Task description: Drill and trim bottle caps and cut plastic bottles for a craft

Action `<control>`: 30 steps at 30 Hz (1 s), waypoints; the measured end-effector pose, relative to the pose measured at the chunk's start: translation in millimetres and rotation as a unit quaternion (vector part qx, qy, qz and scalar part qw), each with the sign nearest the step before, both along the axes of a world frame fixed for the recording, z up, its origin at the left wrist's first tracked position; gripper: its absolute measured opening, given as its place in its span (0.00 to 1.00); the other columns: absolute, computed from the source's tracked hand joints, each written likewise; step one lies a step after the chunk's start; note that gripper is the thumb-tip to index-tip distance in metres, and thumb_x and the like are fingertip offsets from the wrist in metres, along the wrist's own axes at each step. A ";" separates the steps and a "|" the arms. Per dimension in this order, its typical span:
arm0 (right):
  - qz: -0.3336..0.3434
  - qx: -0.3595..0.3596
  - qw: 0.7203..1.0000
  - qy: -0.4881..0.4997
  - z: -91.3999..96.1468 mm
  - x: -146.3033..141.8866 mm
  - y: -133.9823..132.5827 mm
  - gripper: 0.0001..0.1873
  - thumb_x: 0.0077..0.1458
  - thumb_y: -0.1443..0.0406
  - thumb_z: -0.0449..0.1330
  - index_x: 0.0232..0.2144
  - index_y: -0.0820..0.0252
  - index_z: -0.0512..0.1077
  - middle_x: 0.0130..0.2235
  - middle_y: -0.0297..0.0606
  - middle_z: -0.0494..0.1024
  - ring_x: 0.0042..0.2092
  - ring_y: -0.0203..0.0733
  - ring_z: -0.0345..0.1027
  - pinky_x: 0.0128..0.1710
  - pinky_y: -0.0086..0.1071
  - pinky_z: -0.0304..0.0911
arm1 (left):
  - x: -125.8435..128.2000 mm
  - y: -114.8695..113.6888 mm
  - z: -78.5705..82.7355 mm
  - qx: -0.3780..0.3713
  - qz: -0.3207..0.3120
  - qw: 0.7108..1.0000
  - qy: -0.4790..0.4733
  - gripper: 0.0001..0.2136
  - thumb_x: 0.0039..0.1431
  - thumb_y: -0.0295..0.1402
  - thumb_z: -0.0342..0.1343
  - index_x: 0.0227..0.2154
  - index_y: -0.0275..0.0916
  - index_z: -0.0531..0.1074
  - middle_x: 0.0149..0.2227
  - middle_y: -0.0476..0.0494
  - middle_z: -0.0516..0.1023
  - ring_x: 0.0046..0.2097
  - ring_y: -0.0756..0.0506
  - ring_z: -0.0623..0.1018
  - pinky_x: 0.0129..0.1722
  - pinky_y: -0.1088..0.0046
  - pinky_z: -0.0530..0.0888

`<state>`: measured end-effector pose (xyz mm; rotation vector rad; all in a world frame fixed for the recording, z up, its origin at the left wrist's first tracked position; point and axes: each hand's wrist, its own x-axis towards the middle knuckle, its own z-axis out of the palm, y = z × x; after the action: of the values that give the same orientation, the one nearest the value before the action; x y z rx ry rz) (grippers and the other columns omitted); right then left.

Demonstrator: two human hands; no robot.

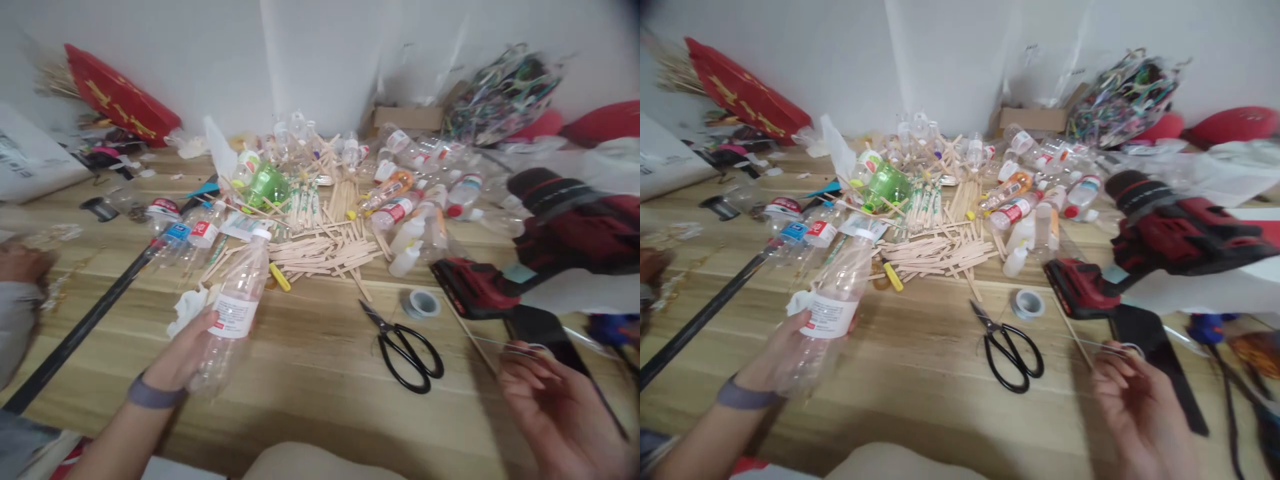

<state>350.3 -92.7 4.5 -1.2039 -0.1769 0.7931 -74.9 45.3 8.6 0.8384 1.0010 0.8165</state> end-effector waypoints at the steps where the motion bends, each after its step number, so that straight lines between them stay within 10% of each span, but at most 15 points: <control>1: 0.008 -0.009 0.999 0.037 1.8 -4.2 0.3 0.11 0.35 0.70 0.68 0.20 0.56 0.69 0.20 0.28 0.58 0.20 0.24 0.50 0.13 0.17 0.52 | -2.0 3.0 -0.1 0.011 0.023 0.999 0.040 0.24 0.41 0.48 0.68 0.39 0.38 0.77 0.39 0.40 0.83 0.38 0.39 0.81 0.36 0.68 0.77; 9: 0.088 -0.069 0.993 0.033 5.3 -58.6 6.1 0.20 0.31 0.57 0.75 0.24 0.62 0.74 0.23 0.31 0.69 0.22 0.28 0.56 0.17 0.21 0.55 | 6.6 34.4 21.1 0.109 -0.008 0.929 0.355 0.28 0.43 0.49 0.65 0.46 0.41 0.72 0.46 0.44 0.81 0.51 0.33 0.77 0.50 0.58 0.75; 15: 0.193 -0.061 0.978 -0.050 14.7 -87.2 8.6 0.19 0.40 0.53 0.73 0.23 0.61 0.73 0.23 0.31 0.69 0.24 0.30 0.56 0.25 0.25 0.55 | 40.1 -8.6 45.9 0.414 0.054 0.739 0.529 0.21 0.56 0.45 0.55 0.53 0.50 0.68 0.59 0.47 0.70 0.63 0.31 0.65 0.64 0.49 0.60; 22: 0.351 -0.075 0.904 -0.231 17.0 -108.0 10.2 0.11 0.52 0.58 0.63 0.26 0.58 0.71 0.23 0.30 0.65 0.26 0.35 0.55 0.25 0.28 0.53 | 126.2 -67.0 29.6 0.465 -0.243 0.792 0.312 0.18 0.67 0.39 0.48 0.58 0.46 0.64 0.61 0.43 0.69 0.61 0.43 0.69 0.61 0.63 0.67; 30: 0.339 -0.080 0.836 -0.424 4.6 -109.5 16.8 0.08 0.57 0.62 0.56 0.30 0.57 0.72 0.27 0.34 0.72 0.27 0.37 0.65 0.26 0.29 0.61 | 144.1 -56.8 7.9 0.244 -0.276 0.880 0.299 0.15 0.66 0.43 0.47 0.33 0.39 0.74 0.28 0.50 0.77 0.32 0.48 0.75 0.32 0.72 0.67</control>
<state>240.8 -75.9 9.0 -1.6166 -1.3569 0.8245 69.2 -11.6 16.5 1.7958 1.0094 0.2989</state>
